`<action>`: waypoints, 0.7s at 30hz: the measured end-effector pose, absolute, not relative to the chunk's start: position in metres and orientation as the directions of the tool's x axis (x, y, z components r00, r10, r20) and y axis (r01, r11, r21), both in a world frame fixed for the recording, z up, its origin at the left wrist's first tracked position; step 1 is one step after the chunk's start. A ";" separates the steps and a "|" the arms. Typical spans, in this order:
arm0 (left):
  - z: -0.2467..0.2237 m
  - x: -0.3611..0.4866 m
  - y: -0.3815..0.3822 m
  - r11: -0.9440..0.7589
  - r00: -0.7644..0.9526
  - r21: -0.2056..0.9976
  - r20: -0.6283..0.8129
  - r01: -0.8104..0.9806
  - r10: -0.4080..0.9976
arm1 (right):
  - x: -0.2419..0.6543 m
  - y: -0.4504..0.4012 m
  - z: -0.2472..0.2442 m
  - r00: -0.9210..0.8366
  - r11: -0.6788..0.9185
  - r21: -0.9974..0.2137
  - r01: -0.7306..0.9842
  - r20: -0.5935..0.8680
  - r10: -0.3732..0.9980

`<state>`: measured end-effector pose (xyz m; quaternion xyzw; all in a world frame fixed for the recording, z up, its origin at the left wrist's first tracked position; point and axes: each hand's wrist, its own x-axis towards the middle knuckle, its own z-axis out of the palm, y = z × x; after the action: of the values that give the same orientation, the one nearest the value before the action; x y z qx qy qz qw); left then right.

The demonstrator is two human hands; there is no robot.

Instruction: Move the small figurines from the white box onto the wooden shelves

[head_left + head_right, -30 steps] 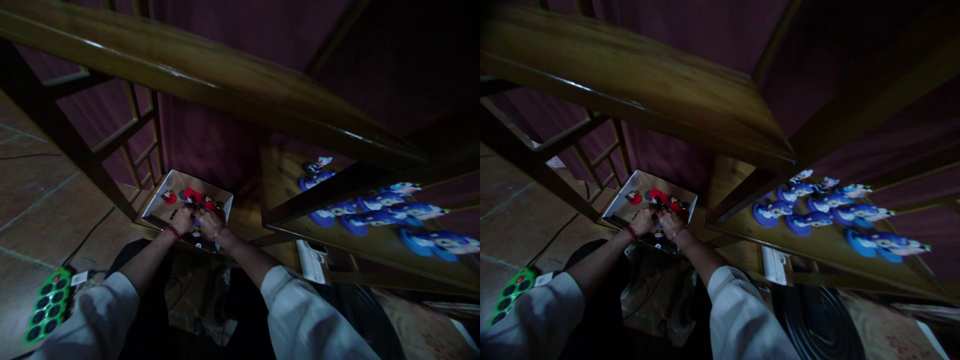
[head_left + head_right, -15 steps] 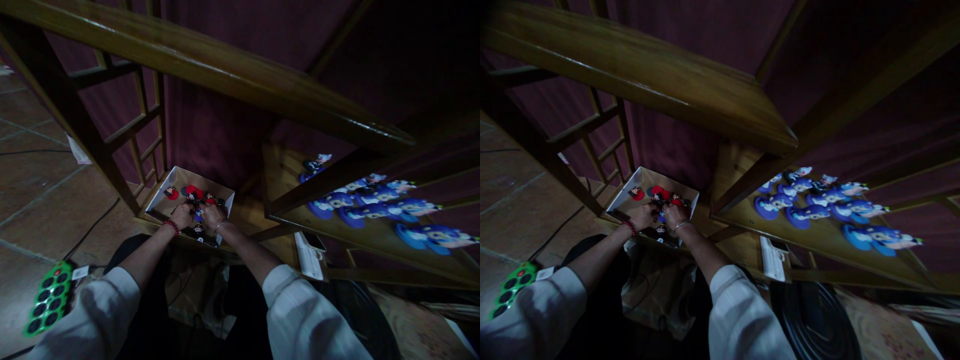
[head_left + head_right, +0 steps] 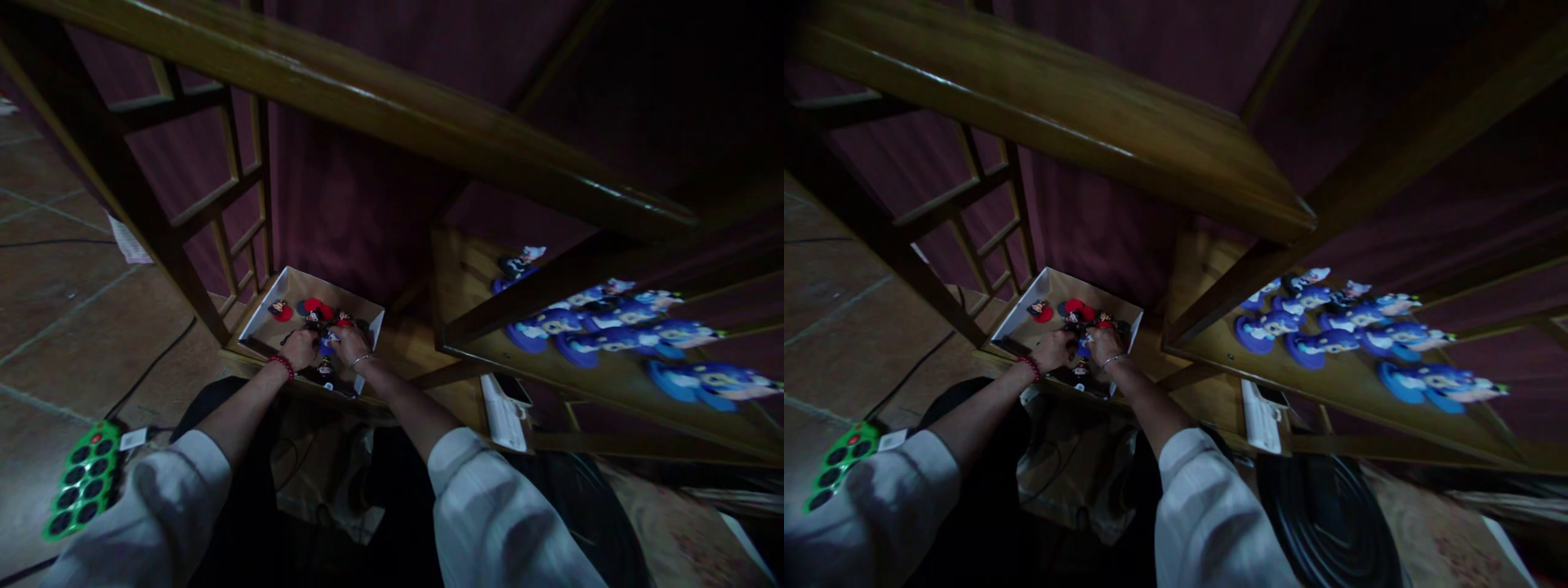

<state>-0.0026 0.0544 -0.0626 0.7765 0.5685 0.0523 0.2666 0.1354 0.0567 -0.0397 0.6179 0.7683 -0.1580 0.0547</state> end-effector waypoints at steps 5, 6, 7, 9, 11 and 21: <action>-0.063 -0.002 0.055 -0.202 0.342 0.479 -0.227 0.854 0.912 | 0.133 0.057 -0.039 -0.243 0.198 -0.203 0.959 -0.234 0.941; -0.062 -0.002 0.055 -0.192 0.338 0.484 -0.237 0.854 0.911 | 0.133 0.056 -0.039 -0.243 0.197 -0.201 0.960 -0.236 0.941; -0.061 -0.002 0.055 -0.182 0.333 0.486 -0.245 0.855 0.910 | 0.133 0.056 -0.040 -0.242 0.196 -0.197 0.961 -0.242 0.940; -0.060 -0.001 0.055 -0.169 0.322 0.484 -0.254 0.859 0.912 | 0.133 0.056 -0.041 -0.239 0.196 -0.184 0.963 -0.246 0.939; -0.061 -0.001 0.055 -0.164 0.316 0.481 -0.254 0.861 0.914 | 0.133 0.057 -0.043 -0.242 0.204 -0.171 0.964 -0.249 0.938; -0.063 -0.002 0.055 -0.152 0.317 0.509 -0.256 0.847 0.913 | 0.130 0.060 -0.036 -0.291 0.282 -0.074 0.957 -0.305 0.907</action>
<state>-0.0022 0.0547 -0.0627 0.7567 0.5815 0.0562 0.2933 0.1296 0.0604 -0.0356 0.5866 0.7941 -0.1218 0.1021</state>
